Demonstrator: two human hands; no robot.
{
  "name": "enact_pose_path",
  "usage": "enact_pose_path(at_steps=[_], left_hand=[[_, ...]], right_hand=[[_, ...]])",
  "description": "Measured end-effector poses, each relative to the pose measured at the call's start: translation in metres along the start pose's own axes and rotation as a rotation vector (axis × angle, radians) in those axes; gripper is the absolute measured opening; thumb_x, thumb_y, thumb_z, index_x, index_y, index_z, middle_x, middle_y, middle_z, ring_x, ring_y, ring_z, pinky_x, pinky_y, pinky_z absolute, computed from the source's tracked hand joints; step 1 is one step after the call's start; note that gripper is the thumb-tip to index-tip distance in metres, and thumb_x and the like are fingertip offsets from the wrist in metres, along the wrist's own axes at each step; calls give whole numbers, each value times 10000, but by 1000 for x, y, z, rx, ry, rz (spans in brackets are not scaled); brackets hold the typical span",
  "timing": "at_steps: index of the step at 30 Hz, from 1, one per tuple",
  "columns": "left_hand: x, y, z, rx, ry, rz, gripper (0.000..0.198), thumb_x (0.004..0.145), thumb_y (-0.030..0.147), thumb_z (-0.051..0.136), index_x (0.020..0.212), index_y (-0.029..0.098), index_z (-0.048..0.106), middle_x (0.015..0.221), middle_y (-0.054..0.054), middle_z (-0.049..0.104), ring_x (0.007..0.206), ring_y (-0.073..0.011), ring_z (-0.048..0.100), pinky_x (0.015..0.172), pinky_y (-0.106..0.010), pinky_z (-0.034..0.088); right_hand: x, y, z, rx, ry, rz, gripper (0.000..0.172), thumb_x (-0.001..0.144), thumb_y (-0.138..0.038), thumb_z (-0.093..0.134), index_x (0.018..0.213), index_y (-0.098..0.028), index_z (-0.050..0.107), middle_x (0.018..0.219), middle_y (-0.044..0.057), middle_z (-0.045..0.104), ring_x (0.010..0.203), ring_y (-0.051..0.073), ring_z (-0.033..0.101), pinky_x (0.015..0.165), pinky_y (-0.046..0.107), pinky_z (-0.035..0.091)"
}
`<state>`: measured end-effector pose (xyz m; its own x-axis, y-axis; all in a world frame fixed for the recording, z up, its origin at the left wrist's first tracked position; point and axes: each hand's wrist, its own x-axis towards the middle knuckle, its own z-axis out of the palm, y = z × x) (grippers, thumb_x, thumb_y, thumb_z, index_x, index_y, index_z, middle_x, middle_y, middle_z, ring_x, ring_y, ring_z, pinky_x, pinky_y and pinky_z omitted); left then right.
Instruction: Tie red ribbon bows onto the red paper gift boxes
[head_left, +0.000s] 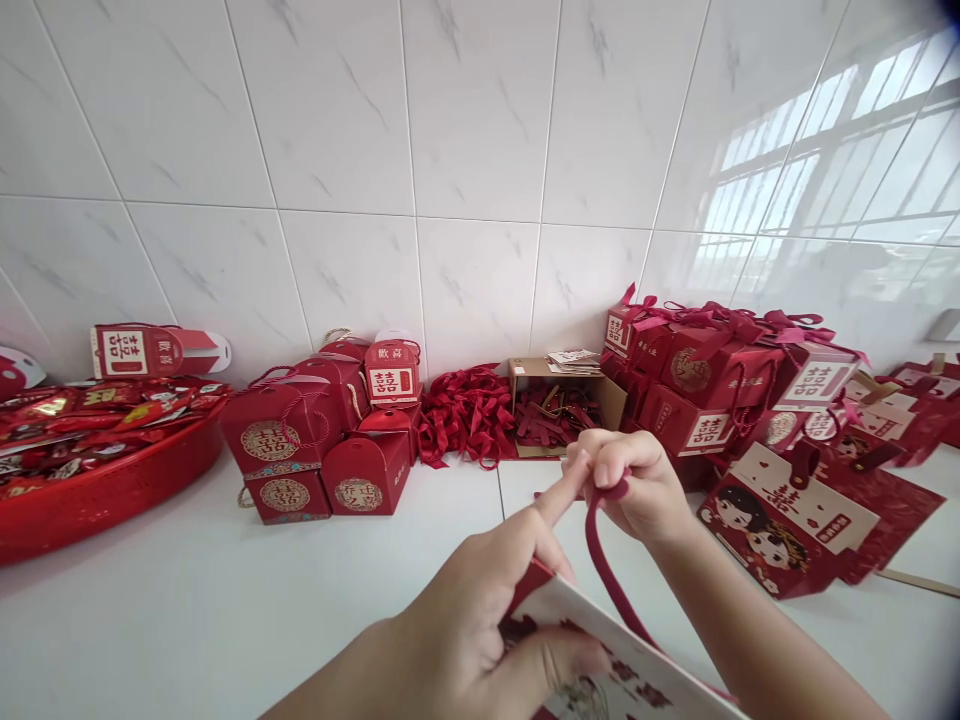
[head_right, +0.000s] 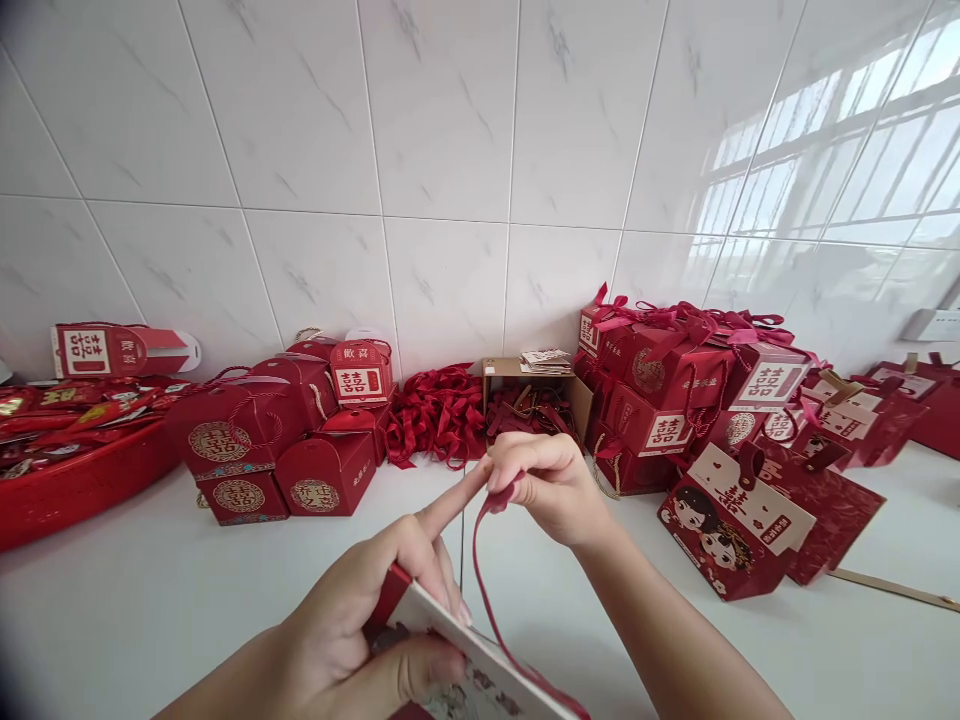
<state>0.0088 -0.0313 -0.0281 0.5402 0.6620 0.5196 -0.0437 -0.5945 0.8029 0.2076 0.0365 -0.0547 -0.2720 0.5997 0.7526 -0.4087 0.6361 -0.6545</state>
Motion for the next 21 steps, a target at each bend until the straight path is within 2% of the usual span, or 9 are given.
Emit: enact_pose_path(at_steps=[2, 3, 5, 7, 9, 13, 15, 17, 21], left_hand=[[7, -12, -5, 47, 11, -34, 117, 742, 268, 666, 753, 237, 554, 937, -100, 701, 845, -270, 665, 714, -377, 536], [11, -22, -8, 61, 68, -44, 115, 753, 273, 652, 758, 231, 545, 931, -101, 692, 895, -278, 653, 752, -388, 526], [20, -47, -13, 74, 273, -45, 119, 771, 278, 632, 786, 222, 527, 1021, -98, 655, 968, -267, 626, 795, -373, 513], [28, -75, -16, 102, 462, -32, 149, 788, 288, 612, 879, 219, 516, 1185, -98, 581, 1063, -256, 578, 819, -350, 502], [33, -102, -16, 143, 534, -57, 220, 786, 299, 616, 960, 213, 514, 1280, -100, 513, 1068, -238, 571, 837, -336, 490], [34, -137, -17, 117, 577, -108, 343, 799, 343, 601, 1094, 209, 490, 1187, -102, 558, 1022, -213, 593, 822, -318, 494], [32, -144, -20, 86, 578, -151, 361, 794, 371, 606, 1091, 206, 482, 1084, -84, 600, 958, -205, 615, 785, -314, 505], [32, -147, -23, 55, 557, -210, 326, 777, 393, 624, 1003, 203, 487, 924, -45, 633, 843, -190, 631, 717, -297, 511], [33, -146, -23, 46, 535, -253, 294, 750, 401, 656, 864, 205, 469, 692, 41, 577, 638, -128, 578, 599, -230, 470]], right_hand=[[5, 0, -6, 65, 113, 19, 40, 714, -356, 733, 737, -330, 713, 553, -27, 490, 479, 98, 417, 469, 247, 361], [7, 0, -10, 101, 189, 30, 64, 695, -376, 744, 723, -338, 700, 535, -35, 455, 476, 99, 388, 462, 240, 343], [11, 2, -18, 162, 335, 56, 133, 650, -441, 759, 684, -345, 674, 523, -41, 405, 496, 111, 365, 477, 244, 349], [13, 6, -25, 190, 409, 82, 194, 596, -483, 778, 638, -340, 655, 559, -35, 418, 556, 125, 409, 543, 268, 401], [12, 16, -29, 177, 386, 126, 217, 553, -484, 799, 607, -328, 657, 658, -20, 493, 677, 142, 490, 645, 298, 445], [6, 44, -31, 49, 232, 270, 175, 584, -447, 793, 643, -305, 709, 988, 10, 607, 1014, 197, 537, 851, 355, 445], [2, 59, -31, 4, 175, 331, 162, 627, -435, 770, 684, -291, 726, 1147, 19, 592, 1147, 219, 490, 916, 378, 419], [-2, 72, -29, -26, 149, 387, 164, 650, -425, 756, 709, -273, 731, 1247, 28, 555, 1204, 236, 457, 940, 400, 406], [-8, 83, -20, -53, 155, 441, 129, 699, -383, 729, 750, -264, 737, 1270, 39, 531, 1156, 231, 497, 919, 394, 419]])
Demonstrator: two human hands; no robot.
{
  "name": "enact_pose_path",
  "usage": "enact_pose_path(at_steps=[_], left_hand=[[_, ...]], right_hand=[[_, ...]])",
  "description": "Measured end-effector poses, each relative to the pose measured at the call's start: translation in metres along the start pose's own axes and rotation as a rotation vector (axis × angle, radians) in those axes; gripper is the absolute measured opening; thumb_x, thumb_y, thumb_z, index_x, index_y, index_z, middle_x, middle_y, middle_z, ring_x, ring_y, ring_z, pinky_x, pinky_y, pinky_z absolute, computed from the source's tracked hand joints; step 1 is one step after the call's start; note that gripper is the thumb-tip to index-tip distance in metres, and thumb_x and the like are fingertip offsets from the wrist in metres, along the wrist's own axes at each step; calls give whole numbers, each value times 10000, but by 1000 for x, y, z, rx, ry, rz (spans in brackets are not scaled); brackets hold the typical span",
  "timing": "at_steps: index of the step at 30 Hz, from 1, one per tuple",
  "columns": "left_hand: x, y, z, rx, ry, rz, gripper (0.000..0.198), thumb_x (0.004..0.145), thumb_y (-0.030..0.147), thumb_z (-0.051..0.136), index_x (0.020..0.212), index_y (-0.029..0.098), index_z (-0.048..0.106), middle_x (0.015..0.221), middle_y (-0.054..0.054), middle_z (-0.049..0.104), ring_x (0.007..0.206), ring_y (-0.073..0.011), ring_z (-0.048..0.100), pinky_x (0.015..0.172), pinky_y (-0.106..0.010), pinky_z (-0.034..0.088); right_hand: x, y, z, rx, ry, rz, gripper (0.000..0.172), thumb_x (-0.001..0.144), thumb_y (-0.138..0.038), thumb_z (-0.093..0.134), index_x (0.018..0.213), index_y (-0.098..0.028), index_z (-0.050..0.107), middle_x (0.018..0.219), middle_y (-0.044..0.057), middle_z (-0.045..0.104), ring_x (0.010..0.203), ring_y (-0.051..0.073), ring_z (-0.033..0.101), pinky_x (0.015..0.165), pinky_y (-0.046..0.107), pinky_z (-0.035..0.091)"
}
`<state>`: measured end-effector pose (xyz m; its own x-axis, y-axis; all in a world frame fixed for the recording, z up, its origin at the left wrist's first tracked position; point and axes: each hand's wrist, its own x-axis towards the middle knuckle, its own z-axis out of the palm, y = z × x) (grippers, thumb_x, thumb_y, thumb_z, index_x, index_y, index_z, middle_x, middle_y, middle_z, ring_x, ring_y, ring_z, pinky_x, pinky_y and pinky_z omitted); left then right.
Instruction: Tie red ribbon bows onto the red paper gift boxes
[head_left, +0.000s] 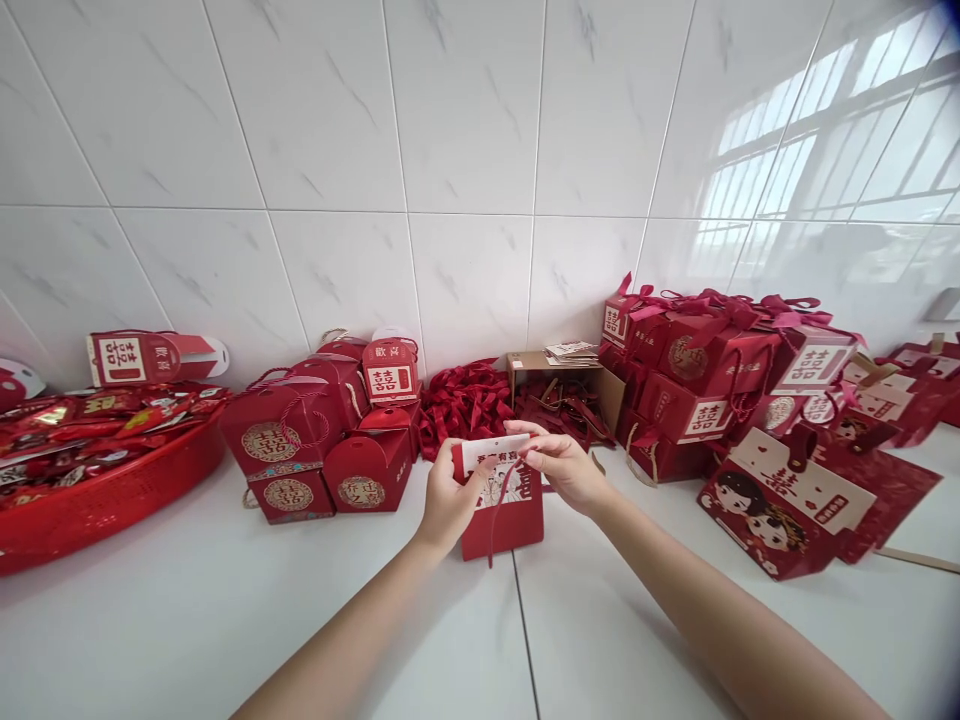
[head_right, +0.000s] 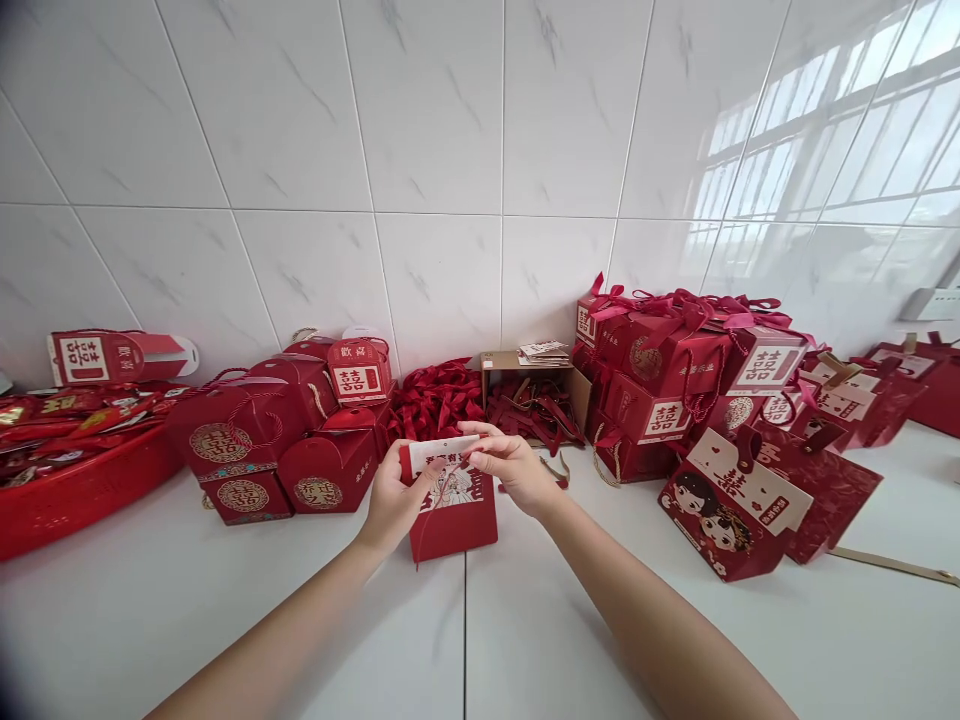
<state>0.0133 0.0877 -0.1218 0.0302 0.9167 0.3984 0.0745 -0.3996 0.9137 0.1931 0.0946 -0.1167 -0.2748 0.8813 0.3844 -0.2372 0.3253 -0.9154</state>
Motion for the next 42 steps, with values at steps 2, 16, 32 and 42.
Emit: enact_pose_path(at_steps=[2, 16, 32, 42], left_hand=[[-1, 0, 3, 2, 10, 14, 294, 738, 395, 668, 850, 202, 476, 685, 48, 563, 637, -121, 565, 601, -223, 460], [-8, 5, 7, -76, -34, -14, 306, 743, 365, 663, 954, 190, 529, 869, -18, 650, 810, -174, 615, 724, -284, 471], [-12, 5, 10, -81, -28, -5, 254, 758, 369, 655, 892, 171, 570, 782, -11, 644, 719, -163, 595, 660, -286, 451], [-11, 0, 7, -14, -40, 7, 281, 752, 402, 653, 901, 179, 568, 777, 2, 628, 674, -136, 556, 610, -247, 416]], right_hand=[[-2, 1, 7, -35, 21, -29, 93, 718, -352, 718, 769, -278, 742, 1233, 37, 537, 1136, 219, 501, 905, 370, 429], [-3, 6, 26, -234, 225, -231, 83, 758, -318, 680, 798, -302, 750, 996, 50, 573, 1005, 208, 543, 896, 378, 444], [-7, 5, 31, -442, 336, -341, 108, 788, -299, 641, 831, -290, 741, 1080, 61, 555, 1070, 227, 522, 888, 391, 461], [-9, 5, 30, -498, 346, -350, 107, 793, -300, 638, 835, -311, 736, 1097, 62, 566, 1095, 257, 503, 941, 472, 405]])
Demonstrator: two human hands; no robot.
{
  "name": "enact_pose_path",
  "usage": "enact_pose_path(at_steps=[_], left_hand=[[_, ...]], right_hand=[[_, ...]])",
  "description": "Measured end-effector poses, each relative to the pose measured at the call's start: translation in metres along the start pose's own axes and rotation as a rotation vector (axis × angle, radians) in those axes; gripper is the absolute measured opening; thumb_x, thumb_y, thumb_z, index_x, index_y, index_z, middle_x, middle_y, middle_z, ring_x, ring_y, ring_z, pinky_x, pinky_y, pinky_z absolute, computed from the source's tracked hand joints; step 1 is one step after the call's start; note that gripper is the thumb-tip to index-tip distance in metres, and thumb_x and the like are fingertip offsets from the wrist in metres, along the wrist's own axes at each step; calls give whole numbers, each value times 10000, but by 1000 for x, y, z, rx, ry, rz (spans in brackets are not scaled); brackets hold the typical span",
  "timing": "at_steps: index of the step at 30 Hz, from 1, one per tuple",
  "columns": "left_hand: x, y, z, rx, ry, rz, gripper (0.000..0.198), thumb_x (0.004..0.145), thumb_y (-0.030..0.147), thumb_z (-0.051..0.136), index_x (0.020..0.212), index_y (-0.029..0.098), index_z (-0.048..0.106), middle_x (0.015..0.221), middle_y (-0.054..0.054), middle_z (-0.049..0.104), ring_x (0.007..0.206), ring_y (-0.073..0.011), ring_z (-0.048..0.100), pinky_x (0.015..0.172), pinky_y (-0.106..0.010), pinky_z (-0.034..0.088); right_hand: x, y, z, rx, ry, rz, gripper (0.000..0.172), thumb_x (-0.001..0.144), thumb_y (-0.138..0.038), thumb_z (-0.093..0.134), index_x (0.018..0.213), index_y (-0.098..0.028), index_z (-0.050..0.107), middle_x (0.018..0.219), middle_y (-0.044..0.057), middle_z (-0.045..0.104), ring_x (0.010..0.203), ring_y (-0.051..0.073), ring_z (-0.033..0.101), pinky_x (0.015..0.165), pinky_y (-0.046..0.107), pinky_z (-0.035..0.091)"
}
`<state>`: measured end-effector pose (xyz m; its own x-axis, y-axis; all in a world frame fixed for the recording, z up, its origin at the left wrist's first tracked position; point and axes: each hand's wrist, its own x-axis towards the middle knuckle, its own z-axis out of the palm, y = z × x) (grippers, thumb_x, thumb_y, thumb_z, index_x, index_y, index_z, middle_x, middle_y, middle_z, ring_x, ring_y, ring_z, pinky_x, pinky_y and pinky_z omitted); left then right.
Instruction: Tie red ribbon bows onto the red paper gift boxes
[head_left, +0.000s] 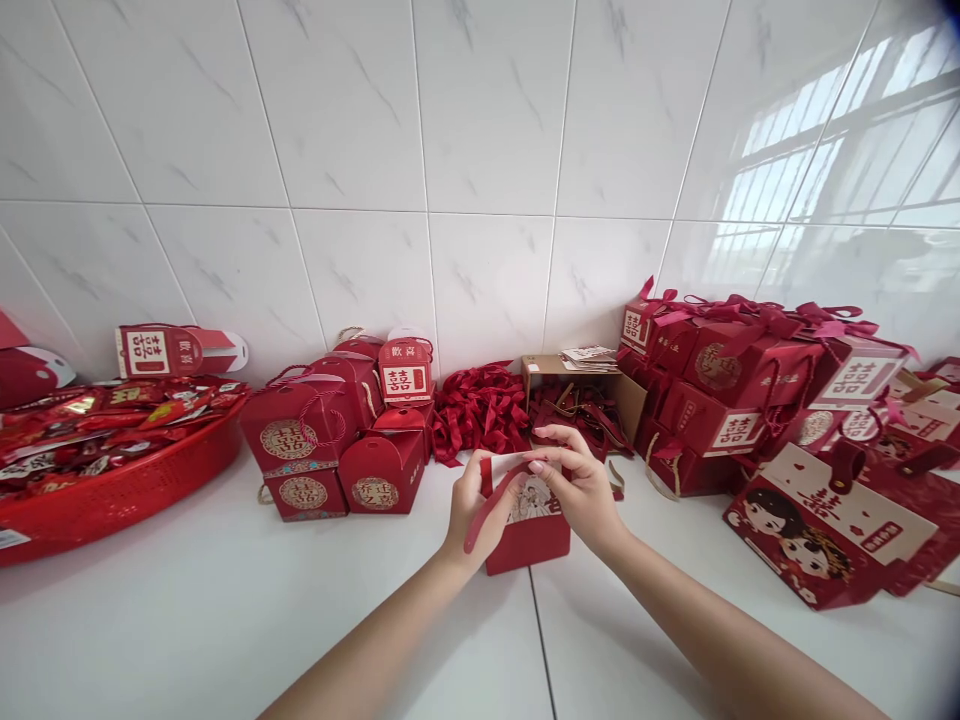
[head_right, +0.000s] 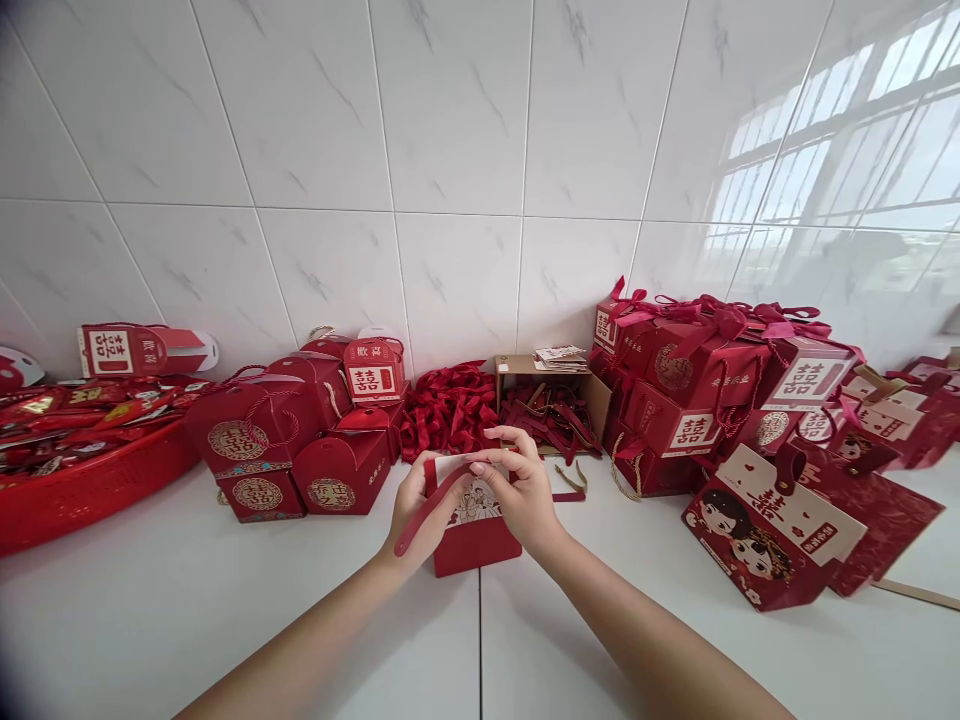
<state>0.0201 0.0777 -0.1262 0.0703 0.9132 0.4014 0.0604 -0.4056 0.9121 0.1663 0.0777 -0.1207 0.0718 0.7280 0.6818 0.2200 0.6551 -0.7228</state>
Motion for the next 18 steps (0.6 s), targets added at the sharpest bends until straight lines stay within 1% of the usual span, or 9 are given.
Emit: enact_pose_path(at_steps=[3, 6, 8, 10, 12, 14, 16, 18], left_hand=[[0, -3, 0, 22, -8, 18, 255, 776, 392, 633, 890, 182, 546, 784, 0, 620, 714, -144, 561, 636, -254, 424], [1, -5, -1, 33, -11, 30, 239, 788, 389, 621, 872, 185, 530, 764, 7, 598, 711, -141, 550, 648, -255, 424], [1, -5, -1, 34, -13, 34, 237, 787, 390, 620, 871, 187, 531, 748, 12, 588, 695, -140, 545, 643, -253, 421], [1, -3, -1, 29, -15, 30, 239, 783, 392, 621, 871, 188, 532, 748, 9, 594, 699, -145, 554, 650, -255, 421], [1, -1, -2, 20, -16, 18, 243, 777, 394, 625, 865, 189, 527, 760, 5, 609, 722, -153, 567, 670, -257, 423], [0, 1, -2, 24, -29, -1, 249, 771, 398, 629, 852, 191, 517, 747, 13, 611, 713, -149, 563, 663, -251, 419], [-2, 3, -1, 44, -51, -17, 256, 768, 404, 629, 842, 193, 503, 707, 31, 596, 674, -137, 546, 630, -240, 409], [-4, 5, 0, 57, -72, -17, 255, 777, 405, 617, 840, 197, 484, 680, 43, 583, 649, -131, 537, 609, -236, 402]], right_hand=[[0, 0, 0, -24, -10, -16, 113, 796, -293, 636, 846, -324, 733, 1110, 58, 557, 1104, 261, 491, 949, 485, 391], [0, 2, -1, -65, -13, -29, 106, 797, -290, 636, 840, -316, 730, 1120, 61, 547, 1106, 264, 485, 944, 487, 389], [1, 3, -1, -78, 7, -44, 87, 789, -289, 645, 839, -297, 715, 1119, 63, 541, 1113, 260, 483, 946, 473, 390], [1, 4, 0, -68, 45, -40, 135, 776, -290, 659, 911, -282, 667, 1108, 61, 545, 1111, 245, 488, 955, 457, 390], [1, 5, 1, -33, 80, -1, 269, 761, -299, 674, 1011, -272, 579, 1096, 59, 558, 1080, 226, 512, 951, 440, 401], [0, 4, 3, 16, 84, 70, 376, 753, -322, 678, 1076, -263, 496, 1093, 61, 572, 1023, 211, 549, 912, 416, 435], [-2, 4, 4, 70, 55, 140, 417, 755, -350, 670, 1101, -249, 461, 1077, 66, 591, 985, 203, 572, 861, 383, 468], [-3, 3, 3, 109, 20, 196, 400, 754, -378, 664, 1073, -230, 474, 972, 54, 621, 871, 187, 600, 752, 331, 499]])
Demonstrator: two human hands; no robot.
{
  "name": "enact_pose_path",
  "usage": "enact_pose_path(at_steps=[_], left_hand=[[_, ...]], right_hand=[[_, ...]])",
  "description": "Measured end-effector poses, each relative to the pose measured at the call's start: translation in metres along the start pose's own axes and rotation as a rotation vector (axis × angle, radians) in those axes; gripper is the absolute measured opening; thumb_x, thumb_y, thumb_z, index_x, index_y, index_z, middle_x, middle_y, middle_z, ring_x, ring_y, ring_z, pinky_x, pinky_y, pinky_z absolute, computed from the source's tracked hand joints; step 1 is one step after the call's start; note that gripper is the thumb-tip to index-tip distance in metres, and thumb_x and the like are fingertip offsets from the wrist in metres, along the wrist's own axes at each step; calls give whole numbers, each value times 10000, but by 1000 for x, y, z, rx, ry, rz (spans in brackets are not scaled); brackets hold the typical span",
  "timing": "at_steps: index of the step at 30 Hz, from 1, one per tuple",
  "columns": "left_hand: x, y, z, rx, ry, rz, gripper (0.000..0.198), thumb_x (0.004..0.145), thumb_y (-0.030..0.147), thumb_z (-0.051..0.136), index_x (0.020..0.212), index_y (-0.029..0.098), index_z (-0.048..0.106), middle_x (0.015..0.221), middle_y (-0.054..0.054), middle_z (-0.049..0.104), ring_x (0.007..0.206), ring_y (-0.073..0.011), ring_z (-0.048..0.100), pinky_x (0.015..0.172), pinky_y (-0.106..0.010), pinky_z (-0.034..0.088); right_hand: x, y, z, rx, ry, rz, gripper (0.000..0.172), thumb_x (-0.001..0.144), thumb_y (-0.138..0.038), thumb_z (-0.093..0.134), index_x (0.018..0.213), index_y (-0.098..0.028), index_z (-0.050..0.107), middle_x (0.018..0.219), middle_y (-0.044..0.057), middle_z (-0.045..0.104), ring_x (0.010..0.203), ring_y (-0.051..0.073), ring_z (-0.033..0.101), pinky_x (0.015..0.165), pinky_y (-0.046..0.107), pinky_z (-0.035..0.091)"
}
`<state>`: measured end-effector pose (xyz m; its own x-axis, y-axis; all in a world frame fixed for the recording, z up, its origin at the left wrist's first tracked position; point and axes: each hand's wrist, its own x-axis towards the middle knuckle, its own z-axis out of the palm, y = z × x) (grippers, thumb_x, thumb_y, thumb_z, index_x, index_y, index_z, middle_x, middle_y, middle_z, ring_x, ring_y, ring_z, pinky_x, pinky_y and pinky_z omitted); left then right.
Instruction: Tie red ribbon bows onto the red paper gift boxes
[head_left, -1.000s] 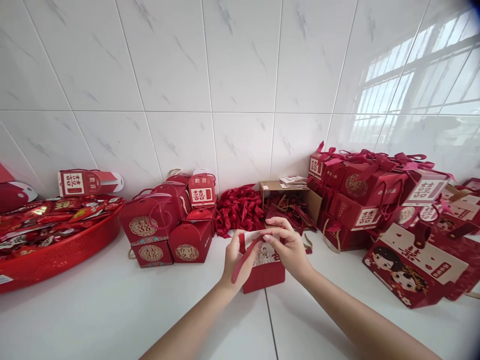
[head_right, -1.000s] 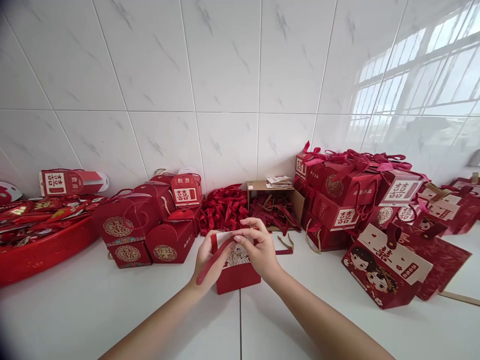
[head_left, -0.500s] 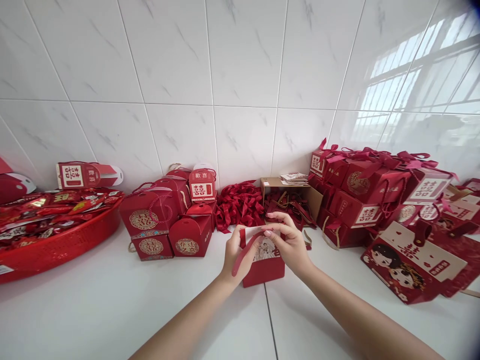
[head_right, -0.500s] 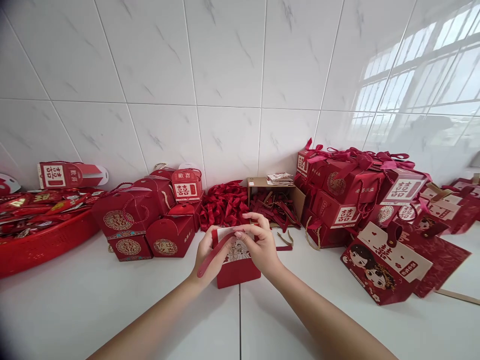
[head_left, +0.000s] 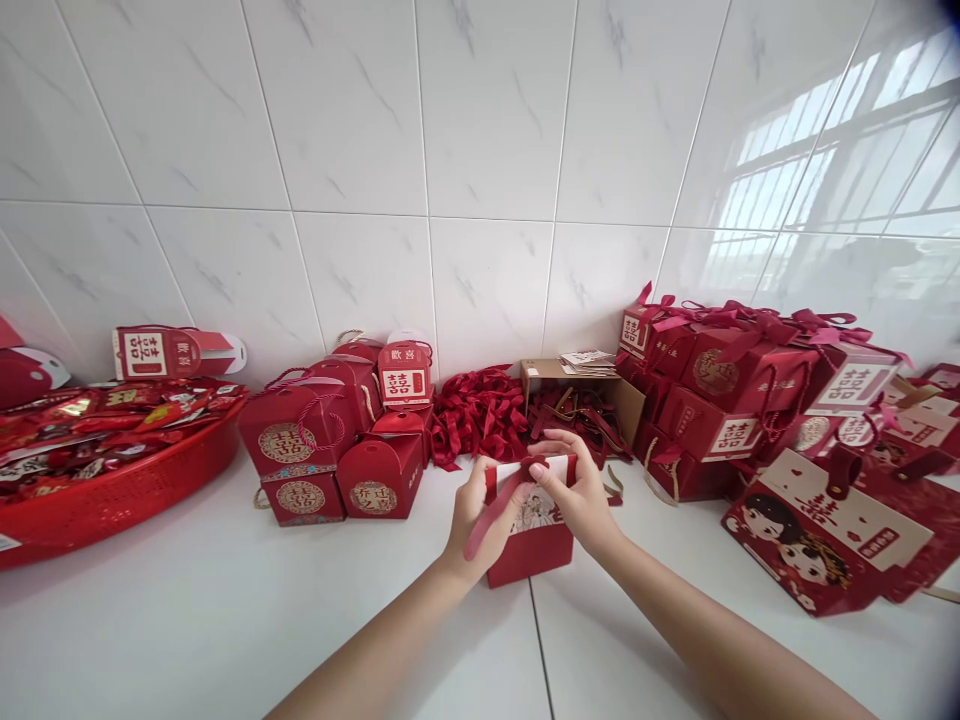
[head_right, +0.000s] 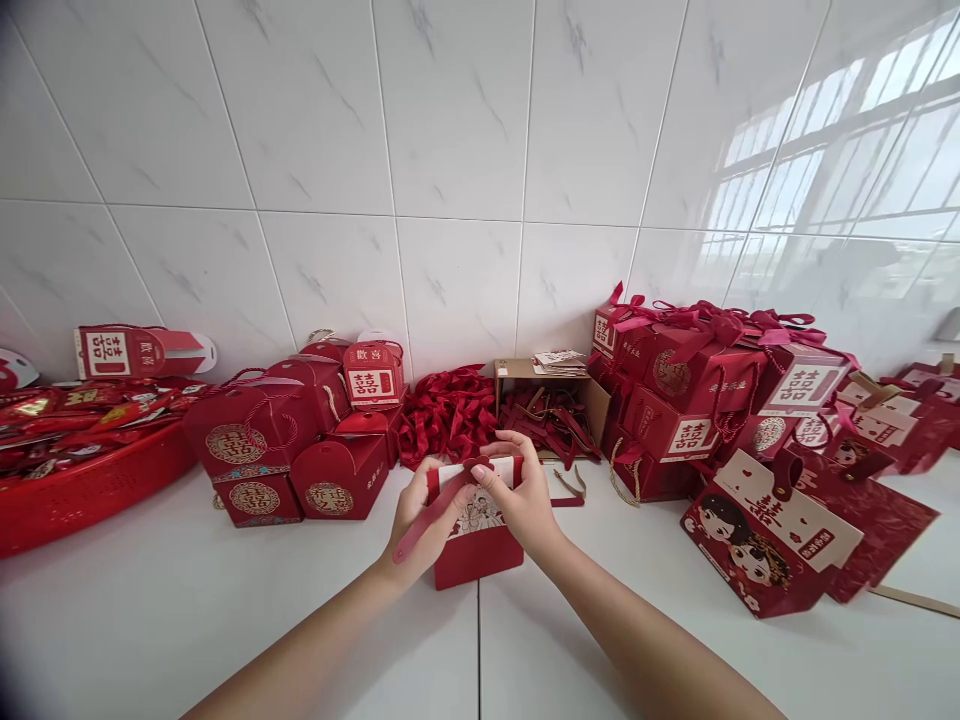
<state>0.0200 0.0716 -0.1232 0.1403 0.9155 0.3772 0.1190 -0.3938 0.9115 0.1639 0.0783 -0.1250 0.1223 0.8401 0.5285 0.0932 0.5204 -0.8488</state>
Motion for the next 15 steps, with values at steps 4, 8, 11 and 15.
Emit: enact_pose_path(at_steps=[4, 8, 11, 15], left_hand=[[-1, 14, -3, 40, -67, 18, 252, 796, 417, 589, 853, 209, 460, 679, 42, 591, 629, -139, 559, 596, -248, 417], [4, 41, -20, 145, -247, 108, 367, 808, 397, 583, 1111, 237, 452, 959, -42, 638, 801, -187, 618, 683, -293, 467], [7, 60, -36, 276, -228, 258, 449, 781, 361, 624, 1162, 255, 413, 1209, -90, 537, 1052, -226, 550, 830, -333, 449], [0, 83, -48, 478, -191, 406, 229, 792, 338, 603, 912, 225, 443, 925, -47, 546, 854, -196, 548, 714, -313, 453]], right_hand=[[1, -7, -6, 0, 11, 31, 295, 721, -406, 686, 792, -201, 487, 591, -46, 509, 488, 101, 466, 449, 223, 392], [5, -31, -15, -93, 101, -100, 298, 715, -391, 695, 713, -201, 466, 546, -56, 476, 461, 88, 426, 417, 209, 361], [5, -54, -22, -170, 154, -261, 277, 712, -359, 703, 698, -204, 475, 559, -43, 517, 458, 89, 446, 402, 206, 370], [-1, -76, -28, -171, 196, -413, 226, 727, -293, 703, 730, -209, 493, 596, -27, 560, 497, 104, 507, 426, 214, 406]])
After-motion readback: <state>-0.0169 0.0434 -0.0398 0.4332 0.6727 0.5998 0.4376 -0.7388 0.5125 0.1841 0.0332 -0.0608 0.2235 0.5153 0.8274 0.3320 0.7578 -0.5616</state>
